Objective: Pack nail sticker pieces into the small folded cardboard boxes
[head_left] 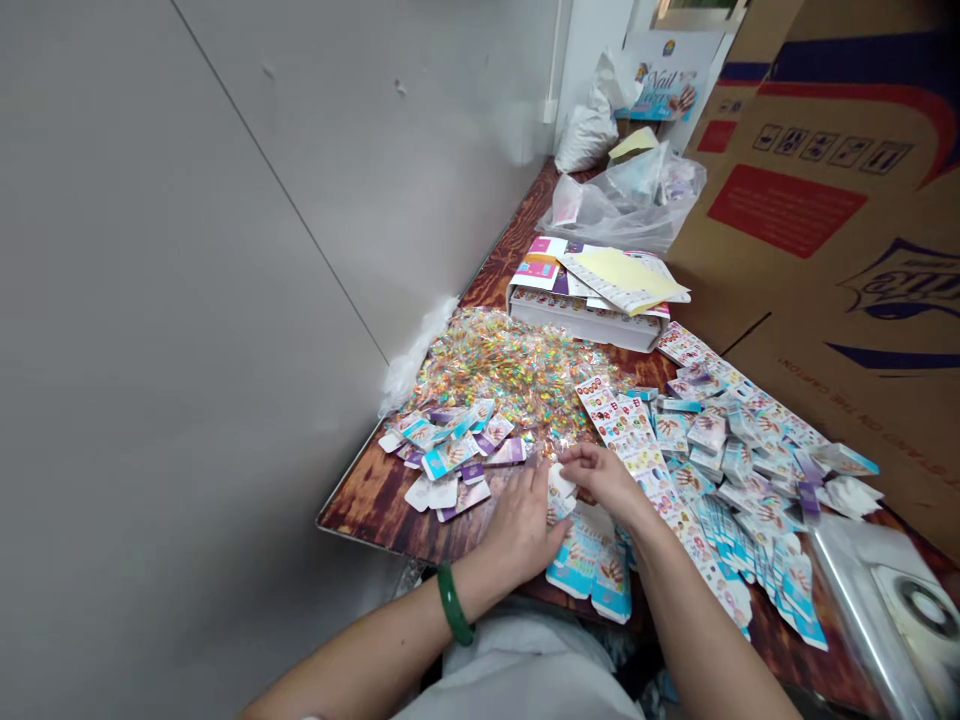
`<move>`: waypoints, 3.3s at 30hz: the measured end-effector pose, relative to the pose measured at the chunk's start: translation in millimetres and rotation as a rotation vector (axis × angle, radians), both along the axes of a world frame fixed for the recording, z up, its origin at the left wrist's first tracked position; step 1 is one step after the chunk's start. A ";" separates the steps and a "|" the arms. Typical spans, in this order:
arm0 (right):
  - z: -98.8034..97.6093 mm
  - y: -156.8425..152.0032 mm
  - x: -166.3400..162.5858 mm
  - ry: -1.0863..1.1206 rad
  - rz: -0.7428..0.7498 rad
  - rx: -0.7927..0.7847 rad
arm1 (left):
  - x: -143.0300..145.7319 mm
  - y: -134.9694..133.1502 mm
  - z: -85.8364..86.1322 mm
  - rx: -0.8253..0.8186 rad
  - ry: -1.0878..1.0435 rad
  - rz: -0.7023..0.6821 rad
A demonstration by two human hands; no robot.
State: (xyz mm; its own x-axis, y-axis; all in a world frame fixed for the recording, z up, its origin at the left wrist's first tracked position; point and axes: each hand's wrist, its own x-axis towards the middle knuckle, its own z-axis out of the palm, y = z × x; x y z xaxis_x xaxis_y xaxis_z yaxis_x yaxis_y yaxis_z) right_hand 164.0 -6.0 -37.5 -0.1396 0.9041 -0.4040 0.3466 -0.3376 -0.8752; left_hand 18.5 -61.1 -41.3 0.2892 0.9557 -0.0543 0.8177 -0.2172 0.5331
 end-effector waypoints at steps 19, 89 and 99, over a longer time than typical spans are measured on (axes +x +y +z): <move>25.1 -2.7 2.8 0.040 0.051 0.268 | -5.6 28.1 17.3 0.168 -0.103 -0.115; -2.4 -3.4 3.3 -0.554 0.140 0.412 | -92.6 72.3 51.1 0.202 0.212 0.227; -19.9 -5.7 -9.3 -0.576 0.174 0.281 | -46.9 40.3 39.8 0.383 0.168 0.208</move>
State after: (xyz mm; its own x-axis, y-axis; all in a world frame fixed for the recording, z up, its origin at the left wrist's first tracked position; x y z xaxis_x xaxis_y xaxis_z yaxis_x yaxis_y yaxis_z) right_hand 154.7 -11.7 -57.4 -0.1253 0.9697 -0.2100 0.8141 -0.0205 -0.5804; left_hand -28.3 -20.8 -1.5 0.1071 0.9527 0.2844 0.9330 -0.1952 0.3025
